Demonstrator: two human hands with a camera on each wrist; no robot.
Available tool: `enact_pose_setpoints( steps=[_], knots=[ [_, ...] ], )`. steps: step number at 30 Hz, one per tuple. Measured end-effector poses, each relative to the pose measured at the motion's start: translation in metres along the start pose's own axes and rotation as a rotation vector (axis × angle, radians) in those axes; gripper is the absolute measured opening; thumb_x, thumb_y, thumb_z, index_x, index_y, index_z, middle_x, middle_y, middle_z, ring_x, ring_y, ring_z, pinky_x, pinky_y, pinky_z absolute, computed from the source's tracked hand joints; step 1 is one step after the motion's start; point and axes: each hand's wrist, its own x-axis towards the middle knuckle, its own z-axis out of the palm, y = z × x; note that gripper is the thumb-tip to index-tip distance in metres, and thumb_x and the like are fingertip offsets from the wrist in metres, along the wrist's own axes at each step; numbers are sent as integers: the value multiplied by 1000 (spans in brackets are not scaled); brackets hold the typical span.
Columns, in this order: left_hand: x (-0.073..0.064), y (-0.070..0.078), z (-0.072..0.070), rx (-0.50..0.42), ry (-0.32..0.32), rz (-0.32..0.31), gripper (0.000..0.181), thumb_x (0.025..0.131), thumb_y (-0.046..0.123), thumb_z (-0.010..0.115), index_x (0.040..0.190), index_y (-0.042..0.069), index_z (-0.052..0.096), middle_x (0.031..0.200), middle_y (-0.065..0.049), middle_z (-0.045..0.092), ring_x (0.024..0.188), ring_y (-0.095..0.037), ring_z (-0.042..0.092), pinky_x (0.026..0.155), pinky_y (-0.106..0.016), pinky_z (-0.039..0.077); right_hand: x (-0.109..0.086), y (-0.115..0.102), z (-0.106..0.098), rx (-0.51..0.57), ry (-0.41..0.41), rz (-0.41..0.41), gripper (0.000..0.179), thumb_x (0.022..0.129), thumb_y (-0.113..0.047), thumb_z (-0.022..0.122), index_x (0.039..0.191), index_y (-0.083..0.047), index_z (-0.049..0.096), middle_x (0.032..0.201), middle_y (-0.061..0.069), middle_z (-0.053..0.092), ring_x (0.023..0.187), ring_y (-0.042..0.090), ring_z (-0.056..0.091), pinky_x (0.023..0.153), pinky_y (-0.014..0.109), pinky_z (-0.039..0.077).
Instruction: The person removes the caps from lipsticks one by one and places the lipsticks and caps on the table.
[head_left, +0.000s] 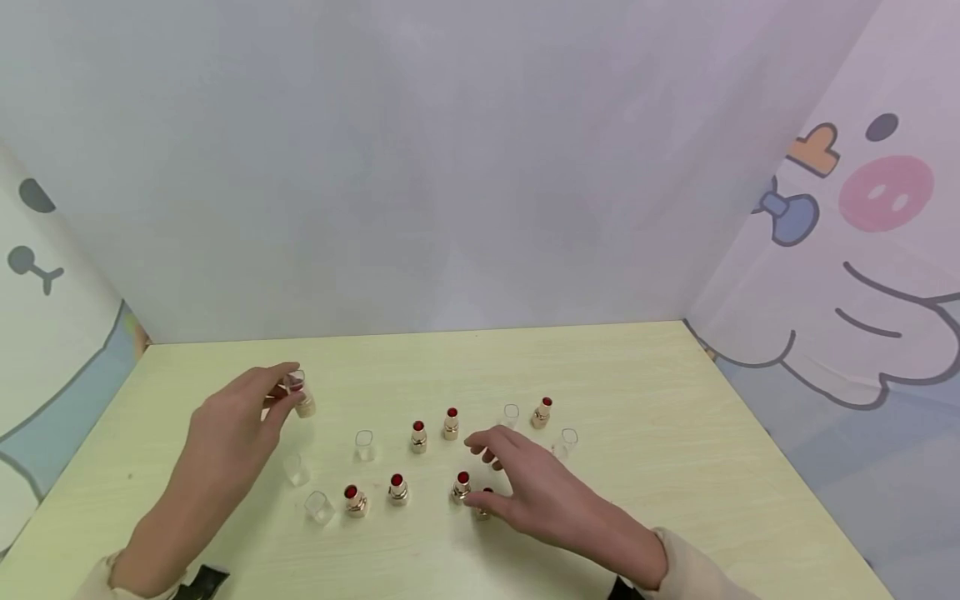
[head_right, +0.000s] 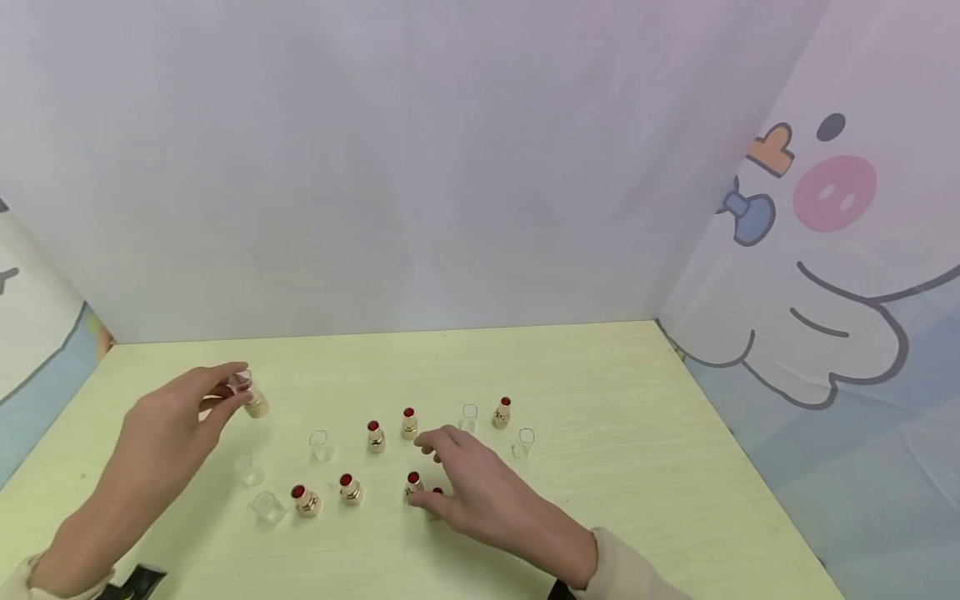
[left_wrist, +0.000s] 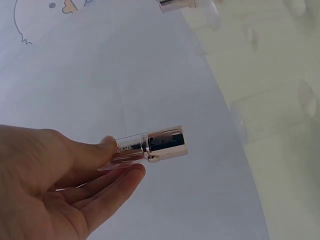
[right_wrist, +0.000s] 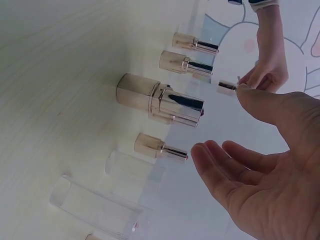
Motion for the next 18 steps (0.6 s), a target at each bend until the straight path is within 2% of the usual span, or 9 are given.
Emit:
enact_pose_setpoints(
  steps=[4, 10, 15, 18],
  knots=[
    [-5, 16, 0, -16, 19, 50, 44, 81, -1, 86, 122, 5, 72, 100, 0, 75, 84, -23, 75, 61, -34, 56, 1, -2, 2, 4, 6, -10, 47, 95, -35, 78, 135, -20, 58, 128, -3, 65, 111, 18, 68, 88, 26, 58],
    [-15, 37, 0, -29, 27, 89, 47, 78, 1, 89, 121, 10, 72, 99, 9, 73, 82, -15, 73, 65, -28, 58, 3, -5, 4, 15, 17, -24, 44, 96, -35, 78, 133, -20, 58, 128, -6, 65, 112, 17, 68, 90, 26, 58],
    [-22, 53, 2, -66, 43, 149, 50, 76, 4, 91, 121, 13, 72, 100, 14, 71, 82, -7, 70, 67, -11, 50, 5, -9, 7, 38, 20, -48, 43, 96, -35, 77, 132, -22, 58, 128, -10, 64, 111, 14, 67, 90, 24, 57],
    [-25, 65, 3, -96, 36, 178, 49, 77, 5, 90, 121, 15, 71, 100, 18, 68, 84, -3, 69, 69, -7, 49, 7, -12, 10, 57, 16, -62, 42, 96, -33, 78, 132, -22, 58, 128, -9, 65, 108, 9, 66, 87, 23, 57]
  ],
)
